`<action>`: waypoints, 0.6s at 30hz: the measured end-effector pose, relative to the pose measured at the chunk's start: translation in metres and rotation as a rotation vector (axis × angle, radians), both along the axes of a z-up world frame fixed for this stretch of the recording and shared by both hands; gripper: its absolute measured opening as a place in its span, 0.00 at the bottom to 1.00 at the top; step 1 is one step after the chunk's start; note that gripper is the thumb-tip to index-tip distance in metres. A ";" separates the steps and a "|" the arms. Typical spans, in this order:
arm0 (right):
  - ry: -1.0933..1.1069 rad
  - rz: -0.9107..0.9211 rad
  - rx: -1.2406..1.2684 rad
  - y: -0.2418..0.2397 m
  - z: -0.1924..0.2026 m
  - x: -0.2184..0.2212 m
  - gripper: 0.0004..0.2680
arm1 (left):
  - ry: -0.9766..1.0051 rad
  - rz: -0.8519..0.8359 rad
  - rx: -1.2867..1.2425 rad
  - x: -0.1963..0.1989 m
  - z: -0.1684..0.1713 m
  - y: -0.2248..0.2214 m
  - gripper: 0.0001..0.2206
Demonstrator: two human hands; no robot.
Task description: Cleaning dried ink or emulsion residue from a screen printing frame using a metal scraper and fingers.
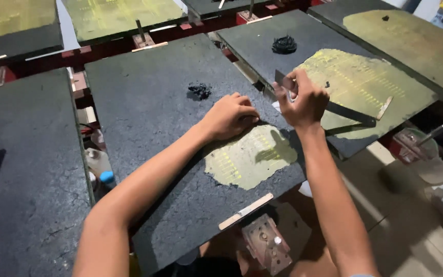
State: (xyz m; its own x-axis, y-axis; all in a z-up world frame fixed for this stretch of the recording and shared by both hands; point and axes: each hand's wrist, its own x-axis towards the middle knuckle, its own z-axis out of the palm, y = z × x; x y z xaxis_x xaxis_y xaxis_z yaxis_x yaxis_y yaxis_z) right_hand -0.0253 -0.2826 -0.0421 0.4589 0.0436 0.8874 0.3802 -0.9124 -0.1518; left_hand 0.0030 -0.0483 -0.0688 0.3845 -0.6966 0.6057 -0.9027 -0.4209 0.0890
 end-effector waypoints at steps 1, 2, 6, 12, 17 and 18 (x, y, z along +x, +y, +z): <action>-0.002 0.002 -0.003 0.003 0.001 -0.002 0.16 | -0.002 0.002 -0.003 0.000 -0.001 0.001 0.04; -0.005 -0.006 0.001 0.004 0.002 -0.003 0.16 | -0.044 0.010 -0.001 0.000 -0.002 0.000 0.04; -0.018 0.006 0.026 0.007 0.003 -0.007 0.15 | -0.145 0.039 0.023 0.004 -0.009 -0.005 0.05; 0.035 0.044 0.011 0.015 0.009 -0.012 0.15 | -0.264 0.075 0.090 0.003 -0.003 -0.009 0.05; 0.058 0.028 -0.035 0.017 0.012 -0.020 0.16 | -0.043 0.042 -0.026 0.000 -0.003 -0.007 0.02; 0.071 0.033 -0.035 0.017 0.013 -0.019 0.16 | 0.047 0.027 -0.076 -0.002 0.001 -0.003 0.01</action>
